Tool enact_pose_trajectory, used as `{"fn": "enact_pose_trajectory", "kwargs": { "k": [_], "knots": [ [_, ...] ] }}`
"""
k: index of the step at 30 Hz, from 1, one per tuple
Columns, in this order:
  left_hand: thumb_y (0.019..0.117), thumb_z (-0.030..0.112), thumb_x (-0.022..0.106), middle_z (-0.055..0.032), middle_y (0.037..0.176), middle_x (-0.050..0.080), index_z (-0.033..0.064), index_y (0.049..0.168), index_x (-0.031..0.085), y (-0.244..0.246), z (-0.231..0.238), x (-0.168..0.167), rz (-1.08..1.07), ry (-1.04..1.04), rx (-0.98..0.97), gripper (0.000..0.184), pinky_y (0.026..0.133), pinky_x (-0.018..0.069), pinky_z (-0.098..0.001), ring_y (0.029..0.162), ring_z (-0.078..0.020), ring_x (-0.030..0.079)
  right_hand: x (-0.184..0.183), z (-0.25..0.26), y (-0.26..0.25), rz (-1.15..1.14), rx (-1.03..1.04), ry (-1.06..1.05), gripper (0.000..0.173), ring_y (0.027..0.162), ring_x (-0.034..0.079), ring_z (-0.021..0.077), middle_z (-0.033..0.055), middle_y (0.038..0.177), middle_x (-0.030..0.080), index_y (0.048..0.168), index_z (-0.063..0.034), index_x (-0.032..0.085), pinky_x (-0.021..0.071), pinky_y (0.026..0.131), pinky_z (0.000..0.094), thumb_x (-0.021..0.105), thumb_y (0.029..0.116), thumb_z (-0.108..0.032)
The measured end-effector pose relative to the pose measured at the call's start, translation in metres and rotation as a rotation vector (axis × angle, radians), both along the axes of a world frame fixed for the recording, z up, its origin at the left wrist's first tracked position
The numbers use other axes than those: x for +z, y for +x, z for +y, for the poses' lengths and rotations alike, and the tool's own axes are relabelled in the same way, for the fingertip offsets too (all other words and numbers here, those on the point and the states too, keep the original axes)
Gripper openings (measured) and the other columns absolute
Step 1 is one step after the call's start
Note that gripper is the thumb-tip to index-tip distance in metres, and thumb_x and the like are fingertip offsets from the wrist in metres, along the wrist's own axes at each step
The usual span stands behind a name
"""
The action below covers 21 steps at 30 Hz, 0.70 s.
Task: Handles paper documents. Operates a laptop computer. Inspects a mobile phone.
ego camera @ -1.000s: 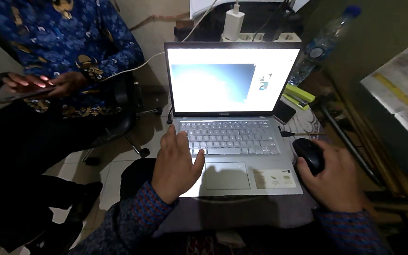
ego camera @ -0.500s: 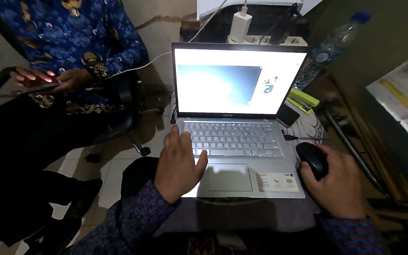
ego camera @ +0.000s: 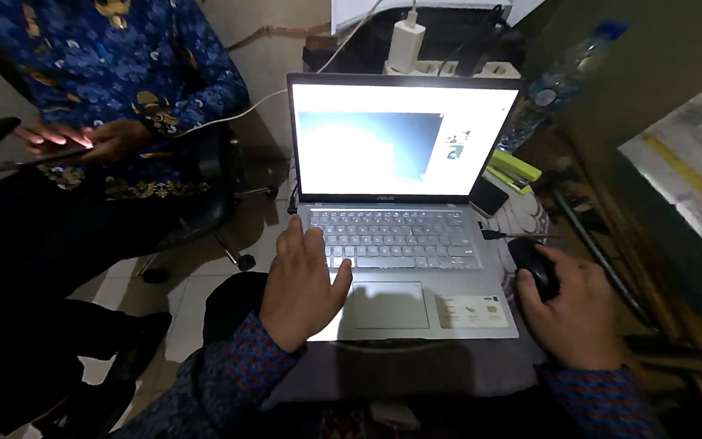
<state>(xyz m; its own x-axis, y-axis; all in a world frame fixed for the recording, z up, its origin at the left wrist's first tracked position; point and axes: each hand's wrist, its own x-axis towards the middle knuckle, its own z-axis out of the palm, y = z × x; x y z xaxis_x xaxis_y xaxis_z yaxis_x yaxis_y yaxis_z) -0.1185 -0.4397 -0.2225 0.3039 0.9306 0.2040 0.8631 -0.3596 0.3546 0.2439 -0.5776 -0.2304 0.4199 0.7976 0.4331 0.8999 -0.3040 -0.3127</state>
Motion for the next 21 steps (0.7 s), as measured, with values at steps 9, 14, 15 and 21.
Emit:
{"fn": "enact_pose_trajectory", "kwargs": {
  "k": [9,14,15,21],
  "knots": [
    [0.0917,0.062,0.049,-0.0305,0.152,0.042,0.001,0.136,0.056,-0.0008,-0.0007,0.0016,-0.009,0.004,-0.01,0.076,0.096,0.0531,-0.0533,0.13,-0.0448,0.052,-0.0011,0.0008,0.0009,0.005,-0.016,-0.009,0.047,0.12,0.059,0.0432,0.0257,0.132,0.059,0.134,-0.0156,0.066,0.0503,0.095,0.0612,0.054,0.0965,-0.041],
    [0.0913,0.062,0.048,-0.0312,0.152,0.041,0.0015,0.134,0.057,-0.0009,-0.0009,0.0006,-0.005,0.016,-0.014,0.075,0.094,0.0531,-0.0537,0.131,-0.0465,0.051,-0.0031,0.0014,0.0019,-0.006,-0.02,0.0,0.046,0.117,0.06,0.0415,0.0244,0.131,0.06,0.132,-0.0162,0.068,0.0518,0.092,0.0597,0.055,0.096,-0.042],
    [0.0914,0.062,0.048,-0.0317,0.152,0.041,0.001,0.134,0.057,-0.001,-0.001,0.0006,-0.004,0.024,-0.018,0.075,0.095,0.0528,-0.0538,0.131,-0.0471,0.051,-0.0032,0.0016,0.0018,-0.005,-0.019,0.004,0.046,0.116,0.061,0.0408,0.0238,0.13,0.061,0.132,-0.0163,0.068,0.0521,0.092,0.0591,0.055,0.0959,-0.043],
    [0.0914,0.062,0.048,-0.0309,0.15,0.043,0.0014,0.133,0.057,-0.0025,-0.001,-0.0014,-0.016,0.05,-0.021,0.074,0.093,0.0537,-0.0525,0.128,-0.0452,0.053,-0.0046,0.0022,0.0005,-0.004,-0.014,0.022,0.047,0.115,0.061,0.04,0.0224,0.128,0.062,0.13,-0.0172,0.069,0.052,0.092,0.0576,0.055,0.0955,-0.045]
  ]
}}
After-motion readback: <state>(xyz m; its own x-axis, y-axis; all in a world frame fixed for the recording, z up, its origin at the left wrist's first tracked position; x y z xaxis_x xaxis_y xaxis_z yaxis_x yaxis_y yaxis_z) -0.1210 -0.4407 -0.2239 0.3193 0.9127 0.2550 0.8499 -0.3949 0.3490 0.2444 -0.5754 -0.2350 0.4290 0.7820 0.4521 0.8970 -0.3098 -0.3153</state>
